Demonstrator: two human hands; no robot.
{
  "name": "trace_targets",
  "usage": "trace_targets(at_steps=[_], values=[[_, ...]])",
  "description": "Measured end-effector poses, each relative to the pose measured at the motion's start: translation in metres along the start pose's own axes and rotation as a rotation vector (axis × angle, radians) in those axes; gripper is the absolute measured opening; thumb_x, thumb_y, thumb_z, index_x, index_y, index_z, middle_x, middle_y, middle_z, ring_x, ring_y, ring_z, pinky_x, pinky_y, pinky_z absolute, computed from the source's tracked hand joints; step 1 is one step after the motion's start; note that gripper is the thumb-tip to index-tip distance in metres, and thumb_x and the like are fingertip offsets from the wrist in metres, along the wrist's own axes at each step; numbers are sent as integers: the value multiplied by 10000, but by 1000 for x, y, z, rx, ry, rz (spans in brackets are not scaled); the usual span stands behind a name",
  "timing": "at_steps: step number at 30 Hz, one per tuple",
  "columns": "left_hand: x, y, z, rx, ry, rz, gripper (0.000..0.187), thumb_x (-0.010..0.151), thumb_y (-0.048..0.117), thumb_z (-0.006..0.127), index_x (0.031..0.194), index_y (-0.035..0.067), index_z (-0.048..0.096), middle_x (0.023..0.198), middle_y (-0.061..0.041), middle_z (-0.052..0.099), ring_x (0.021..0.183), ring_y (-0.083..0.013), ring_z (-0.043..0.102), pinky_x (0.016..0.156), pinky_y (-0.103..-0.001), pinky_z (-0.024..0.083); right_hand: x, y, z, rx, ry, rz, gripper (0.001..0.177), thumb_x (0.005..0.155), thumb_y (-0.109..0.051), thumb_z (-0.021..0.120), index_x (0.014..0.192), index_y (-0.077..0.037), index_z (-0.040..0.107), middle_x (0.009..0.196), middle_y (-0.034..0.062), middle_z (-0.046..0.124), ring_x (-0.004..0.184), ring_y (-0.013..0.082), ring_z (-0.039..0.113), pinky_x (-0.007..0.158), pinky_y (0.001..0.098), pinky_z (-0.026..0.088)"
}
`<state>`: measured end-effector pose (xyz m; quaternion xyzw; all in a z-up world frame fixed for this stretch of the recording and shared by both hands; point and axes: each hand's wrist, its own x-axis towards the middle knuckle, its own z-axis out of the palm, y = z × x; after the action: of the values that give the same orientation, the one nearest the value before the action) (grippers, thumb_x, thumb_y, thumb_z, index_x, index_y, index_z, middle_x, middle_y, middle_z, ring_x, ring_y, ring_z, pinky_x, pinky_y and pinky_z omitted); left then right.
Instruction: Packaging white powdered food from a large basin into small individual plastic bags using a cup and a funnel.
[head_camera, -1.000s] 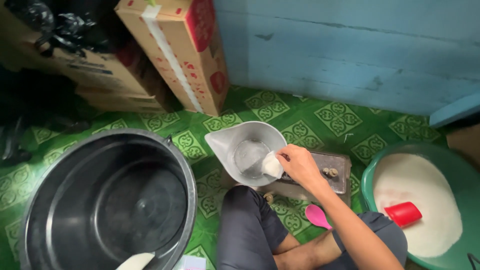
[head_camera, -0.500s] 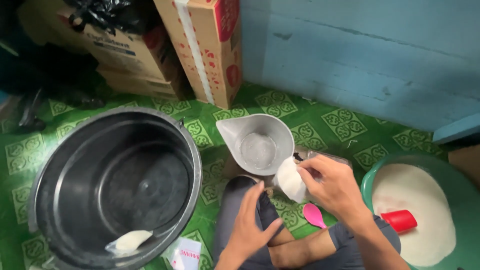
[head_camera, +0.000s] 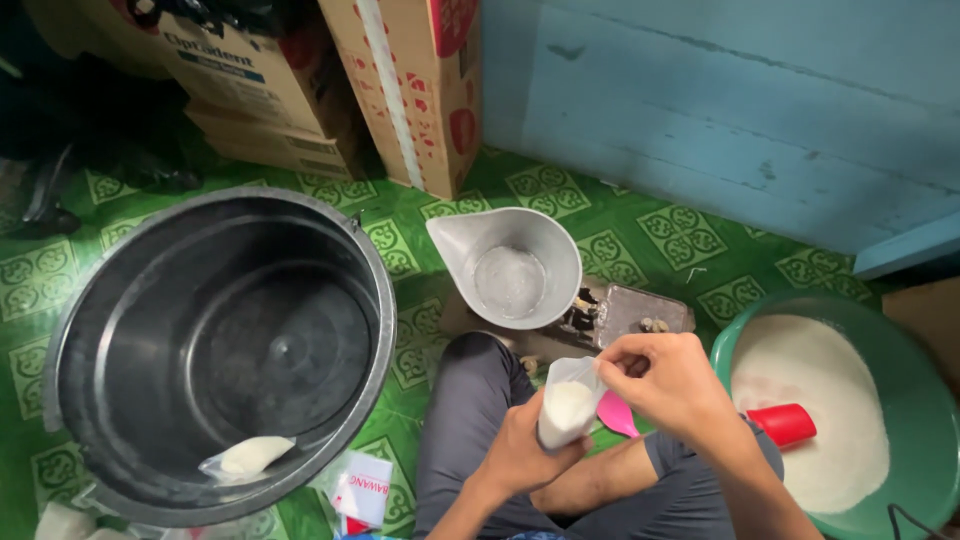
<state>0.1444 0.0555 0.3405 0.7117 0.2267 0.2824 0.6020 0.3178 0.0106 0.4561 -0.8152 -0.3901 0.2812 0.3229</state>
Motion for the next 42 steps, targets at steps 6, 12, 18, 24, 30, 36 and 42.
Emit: trace_targets(at_steps=[6, 12, 18, 24, 30, 36, 42], values=[[-10, 8, -10, 120, 31, -179, 405, 694, 161, 771, 1074, 97, 646, 857, -85, 765, 729, -263, 747, 623, -342, 564, 5, 3, 7, 29, -103, 19, 150, 695, -95, 712, 729, 18, 804, 511, 32, 663, 464, 95, 518, 441, 221, 425], [-8, 22, -18, 122, 3, -160, 387, 749, 143, 742, 1116, 98, 625, 946, -74, 759, 804, -248, 737, 677, -336, 545, -1, -8, 4, 25, -98, 2, 153, 708, -107, 717, 759, 6, 808, 523, 31, 678, 466, 94, 526, 439, 221, 436], [0, 9, -18, 115, 11, 10, 627, 697, 23, 707, 1296, 55, 523, 1193, -114, 678, 1038, -278, 690, 861, -345, 529, -14, -7, 6, 65, -60, -44, 136, 713, -88, 728, 776, -6, 816, 547, 27, 718, 473, 87, 561, 452, 215, 471], [16, 6, -21, 1, -1, 102, 964, 729, 520, 687, 1441, -13, 315, 1442, -217, 449, 1298, -346, 493, 1081, -439, 384, -9, -4, 16, -26, 81, -316, 89, 698, -75, 730, 776, -53, 767, 604, -4, 694, 478, 97, 559, 457, 232, 462], [48, 14, -28, 50, 223, 13, 575, 732, 274, 731, 1244, 59, 578, 927, -41, 549, 717, -157, 571, 670, -266, 499, 24, 17, 19, -214, 219, -444, 26, 746, -137, 725, 766, -128, 739, 609, 0, 658, 519, 163, 609, 516, 293, 487], [94, 6, -35, 185, 181, -213, 470, 699, 230, 739, 1146, 136, 628, 647, 15, 514, 500, -152, 607, 537, -282, 515, 56, 20, 20, -282, 265, -460, 22, 780, -190, 734, 759, -197, 731, 606, 3, 647, 594, 190, 661, 580, 321, 523], [126, -2, -42, 211, 177, -291, 440, 711, 90, 618, 1149, 126, 628, 681, -20, 583, 620, -185, 686, 640, -317, 565, 92, 29, 28, -170, 234, -362, 28, 789, -196, 736, 812, -184, 747, 666, 7, 684, 651, 172, 676, 632, 304, 528]])
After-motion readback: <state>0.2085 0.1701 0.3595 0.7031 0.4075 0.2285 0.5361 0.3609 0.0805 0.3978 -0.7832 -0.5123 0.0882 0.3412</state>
